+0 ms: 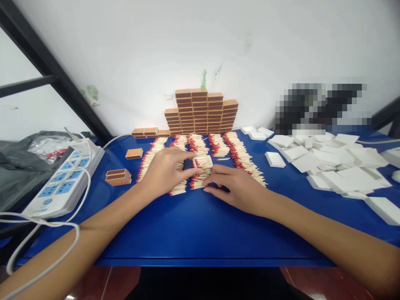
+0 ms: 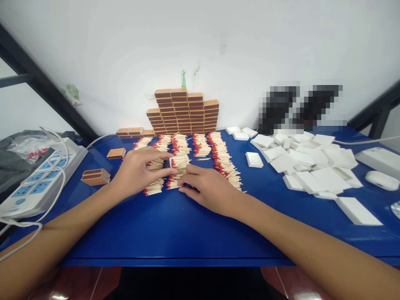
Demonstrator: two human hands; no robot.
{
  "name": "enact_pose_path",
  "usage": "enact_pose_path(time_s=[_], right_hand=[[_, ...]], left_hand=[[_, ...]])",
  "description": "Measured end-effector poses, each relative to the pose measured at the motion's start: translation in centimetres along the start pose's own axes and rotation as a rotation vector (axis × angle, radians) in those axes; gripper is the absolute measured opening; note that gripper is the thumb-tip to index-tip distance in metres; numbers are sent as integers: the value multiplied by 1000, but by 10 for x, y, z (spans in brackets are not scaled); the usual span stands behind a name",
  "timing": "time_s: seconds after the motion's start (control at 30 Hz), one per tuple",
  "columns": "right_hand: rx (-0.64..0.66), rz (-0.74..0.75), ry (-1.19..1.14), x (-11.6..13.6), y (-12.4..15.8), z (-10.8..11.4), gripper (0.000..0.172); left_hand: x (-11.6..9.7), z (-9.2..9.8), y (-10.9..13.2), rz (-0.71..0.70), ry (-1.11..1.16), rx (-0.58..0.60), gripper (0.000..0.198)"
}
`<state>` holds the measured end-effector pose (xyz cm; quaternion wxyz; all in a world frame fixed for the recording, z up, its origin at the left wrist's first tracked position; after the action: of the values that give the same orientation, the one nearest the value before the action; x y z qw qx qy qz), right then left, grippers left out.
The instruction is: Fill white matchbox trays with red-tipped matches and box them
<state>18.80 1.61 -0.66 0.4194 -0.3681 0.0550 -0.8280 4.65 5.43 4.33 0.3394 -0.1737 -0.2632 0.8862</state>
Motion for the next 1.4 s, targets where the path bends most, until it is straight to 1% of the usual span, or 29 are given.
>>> enact_pose_path(time_s=[0.1, 0.27, 0.47, 0.6, 0.7, 0.8, 0.93, 1.03, 1.13, 1.23, 1.4], right_hand=[[2, -1, -8, 0, -1, 0, 14], [44, -34, -43, 2, -2, -3, 12], [82, -76, -36, 2, 0, -3, 9], [92, -105, -51, 1, -1, -1, 8], [93, -125, -56, 1, -2, 5, 8], [51, -116, -43, 1, -3, 20, 7], [-74, -73, 4, -1, -6, 47, 10], [-154, -29, 34, -1, -6, 60, 9], [-195, 6, 68, 0, -5, 62, 6], [-188, -2, 105, -1, -5, 59, 6], [-188, -7, 142, 1, -4, 57, 6]], left_hand=[[-1, -2, 0, -7, 3, 14, 42], [-1, -1, 0, -17, 1, 16, 42], [0, -1, 1, -24, -2, -4, 42], [0, -3, 1, -26, -3, 20, 41], [0, -4, 1, -22, 3, 26, 42], [2, -2, 1, -23, -3, 21, 43], [3, -4, 0, -29, -16, 43, 42], [-1, -5, 0, -25, 23, 57, 41], [-7, -5, 0, 4, 120, 77, 38], [-12, -5, 1, 31, 210, 87, 37], [-15, -6, 2, 30, 240, 97, 38]])
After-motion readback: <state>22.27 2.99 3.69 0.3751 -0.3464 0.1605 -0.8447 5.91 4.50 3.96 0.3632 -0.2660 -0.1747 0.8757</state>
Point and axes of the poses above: each hand's wrist, its own y-axis away from the middle knuckle, its own z-axis out of the back of the hand, x = y × z, the point moved 9 cm from there along -y, towards the middle knuckle, and after that the axes turned 11 degrees about -y, right-handed, at the moved point
